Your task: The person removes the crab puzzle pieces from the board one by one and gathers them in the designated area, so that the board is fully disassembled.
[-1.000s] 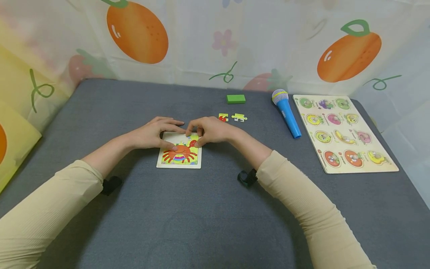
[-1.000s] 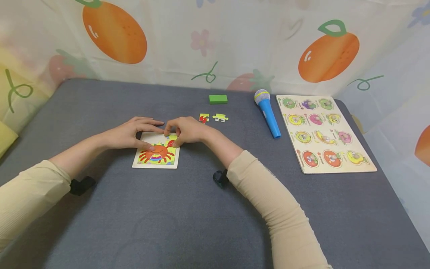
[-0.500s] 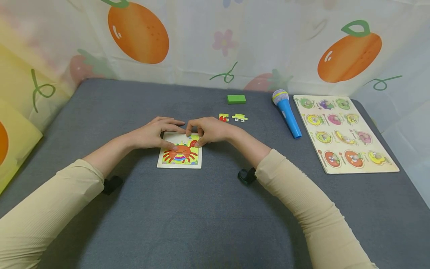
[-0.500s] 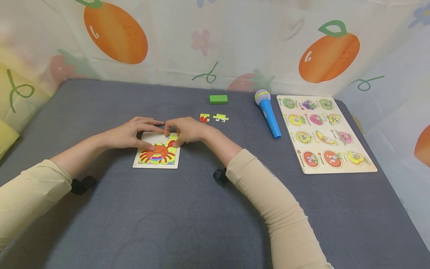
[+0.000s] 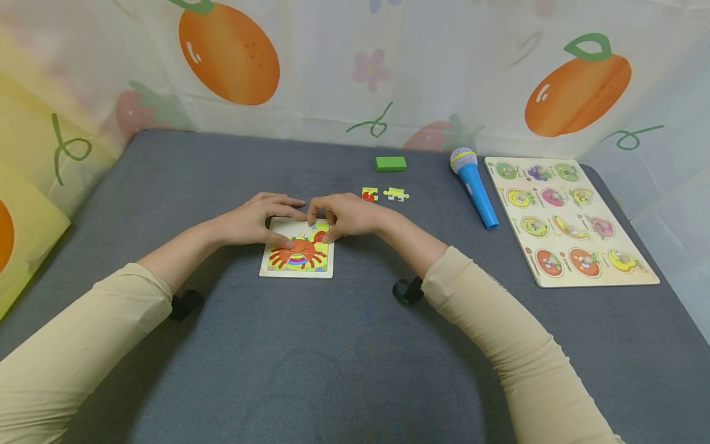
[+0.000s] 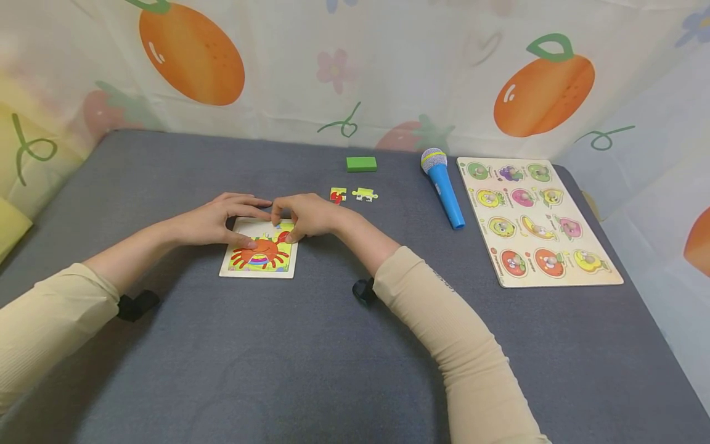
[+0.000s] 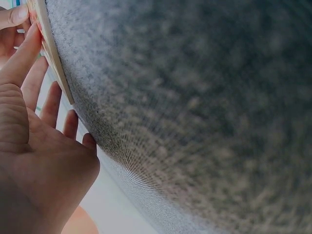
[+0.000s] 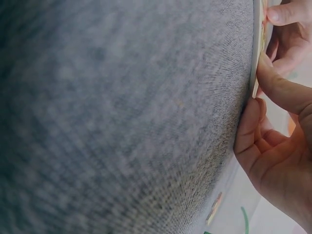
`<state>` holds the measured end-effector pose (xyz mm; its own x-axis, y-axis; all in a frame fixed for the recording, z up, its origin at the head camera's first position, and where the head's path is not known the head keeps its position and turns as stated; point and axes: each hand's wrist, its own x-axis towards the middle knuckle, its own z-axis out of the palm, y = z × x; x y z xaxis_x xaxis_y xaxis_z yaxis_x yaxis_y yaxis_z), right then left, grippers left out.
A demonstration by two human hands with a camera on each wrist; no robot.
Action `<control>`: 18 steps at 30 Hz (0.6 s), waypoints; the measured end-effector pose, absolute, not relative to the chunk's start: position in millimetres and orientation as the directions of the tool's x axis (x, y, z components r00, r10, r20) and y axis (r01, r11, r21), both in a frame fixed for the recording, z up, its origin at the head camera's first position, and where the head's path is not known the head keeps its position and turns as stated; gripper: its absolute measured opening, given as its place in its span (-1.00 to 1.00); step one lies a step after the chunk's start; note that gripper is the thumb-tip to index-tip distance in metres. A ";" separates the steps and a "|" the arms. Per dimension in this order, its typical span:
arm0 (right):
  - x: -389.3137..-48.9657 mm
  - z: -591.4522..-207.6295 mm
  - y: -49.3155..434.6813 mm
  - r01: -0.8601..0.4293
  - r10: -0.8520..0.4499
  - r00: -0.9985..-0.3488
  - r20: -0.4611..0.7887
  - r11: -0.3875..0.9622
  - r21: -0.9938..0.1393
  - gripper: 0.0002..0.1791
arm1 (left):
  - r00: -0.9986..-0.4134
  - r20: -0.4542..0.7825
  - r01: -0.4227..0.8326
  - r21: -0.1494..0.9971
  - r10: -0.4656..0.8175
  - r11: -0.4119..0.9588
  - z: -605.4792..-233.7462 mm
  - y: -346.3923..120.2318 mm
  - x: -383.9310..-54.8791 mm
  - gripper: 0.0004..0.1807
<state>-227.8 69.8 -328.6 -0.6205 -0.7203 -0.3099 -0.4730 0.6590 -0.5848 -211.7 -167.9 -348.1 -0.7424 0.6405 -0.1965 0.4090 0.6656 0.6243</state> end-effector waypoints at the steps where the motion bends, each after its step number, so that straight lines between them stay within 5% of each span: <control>1: -227.8 -328.7 69.8 -0.474 -0.721 -0.621 -0.308 0.658 -0.585 -0.66 | -0.742 -0.197 0.409 0.625 0.641 0.665 -347.7 -167.8 -211.6 -0.37; 18: -225.7 -328.2 68.4 -0.492 -0.713 -0.650 -0.263 0.658 -0.570 -0.62 | -0.743 -0.200 0.401 0.631 0.639 0.664 -347.5 -168.5 -211.4 -0.37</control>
